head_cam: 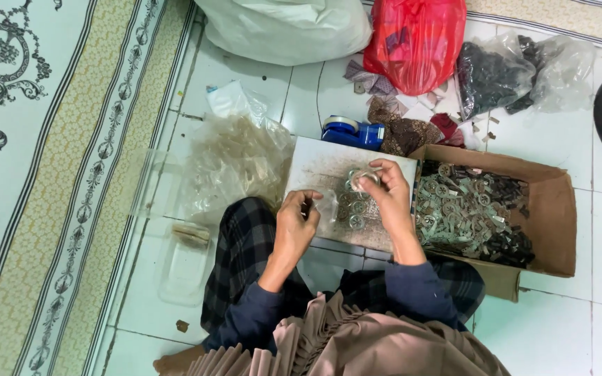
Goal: Sorting small metal components from a bulk container and placing them into individual plastic bags.
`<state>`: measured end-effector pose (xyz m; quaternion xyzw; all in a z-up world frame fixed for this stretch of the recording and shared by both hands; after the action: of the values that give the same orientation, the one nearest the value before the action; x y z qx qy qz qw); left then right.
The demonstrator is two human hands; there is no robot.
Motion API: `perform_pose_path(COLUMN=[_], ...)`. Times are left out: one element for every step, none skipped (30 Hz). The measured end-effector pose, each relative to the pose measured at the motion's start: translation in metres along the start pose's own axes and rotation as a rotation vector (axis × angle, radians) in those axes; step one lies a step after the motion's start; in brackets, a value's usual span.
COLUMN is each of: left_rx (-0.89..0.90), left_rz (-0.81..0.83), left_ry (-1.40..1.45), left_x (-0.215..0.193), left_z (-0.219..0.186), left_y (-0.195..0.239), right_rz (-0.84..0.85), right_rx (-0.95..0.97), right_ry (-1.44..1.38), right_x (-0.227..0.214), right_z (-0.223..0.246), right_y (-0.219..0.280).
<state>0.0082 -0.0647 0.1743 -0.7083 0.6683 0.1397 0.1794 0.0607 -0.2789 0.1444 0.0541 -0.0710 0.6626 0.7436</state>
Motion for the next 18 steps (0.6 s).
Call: perform_pose_path(left_rx=[0.0,0.001,0.003,0.005,0.013,0.02,0.021,0.023,0.023,0.022,0.024,0.027,0.025,0.029,0.035,0.036,0.059,0.083], left_rz=[0.005,0.012,0.017,0.019,-0.002,-0.023,-0.023,-0.024,-0.03,-0.033,-0.031,-0.029,-0.028,-0.02,-0.009,-0.004,-0.036,-0.068], left_ry=[0.005,0.019,0.031,0.035,0.037,0.038,0.039,0.047,0.053,0.052,0.074,0.095,0.094,0.108,0.122,0.121,0.106,0.091], left_x=[0.003,0.005,0.007,0.011,0.013,0.016,0.016,0.015,0.014,0.012,0.011,0.011,-0.001,-0.012,-0.023,-0.031,-0.04,-0.05], left_z=[-0.002,-0.005,-0.008,-0.007,-0.006,-0.005,-0.008,-0.011,-0.013,-0.011,-0.01,-0.008,-0.021,-0.034,-0.048,-0.056,-0.065,-0.075], left_y=[-0.003,-0.006,-0.01,-0.012,-0.015,-0.017,-0.017,-0.018,-0.019,-0.019,-0.019,-0.019,-0.016,-0.015,-0.014,-0.011,-0.009,-0.006], right_rz=[-0.005,0.041,0.09,0.087,0.092,0.096,0.095,0.107,0.123,0.126,0.109,0.092,0.092,0.061,0.024,0.019,-0.041,-0.102], right_rx=[0.0,-0.017,-0.037,-0.038,-0.069,-0.098,-0.099,-0.137,-0.175,-0.176,-0.199,-0.221,-0.219,-0.227,-0.237,-0.235,-0.241,-0.246], right_ry=[0.005,0.035,0.065,0.068,0.253,0.437,0.438,0.465,0.49,0.489,0.429,0.369,0.369,0.312,0.256,0.256,0.255,0.255], right_x=[0.006,0.014,0.023,0.03,0.037,0.044,0.046,0.049,0.053,0.051,0.049,0.046,0.04,0.031,0.022,0.011,-0.003,-0.018], right_z=[0.009,0.018,0.028,0.029,0.031,0.032,0.033,0.035,0.037,0.037,0.039,0.04,0.044,0.049,0.054,0.048,0.042,0.037], right_y=[0.013,0.026,0.038,0.042,0.047,0.051,0.05,0.05,0.049,0.047,0.044,0.041,0.037,0.033,0.028,0.021,0.015,0.008])
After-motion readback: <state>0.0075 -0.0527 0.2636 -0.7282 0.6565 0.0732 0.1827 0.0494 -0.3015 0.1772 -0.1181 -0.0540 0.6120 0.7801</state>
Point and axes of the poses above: each hand's wrist, its own y-axis away from the middle knuckle, its own x-axis out of the palm, z = x × y, the point moved 5 cm from there along -y, towards the middle knuckle, and after that the axes turned 10 degrees about -y, right-handed, at the moved point
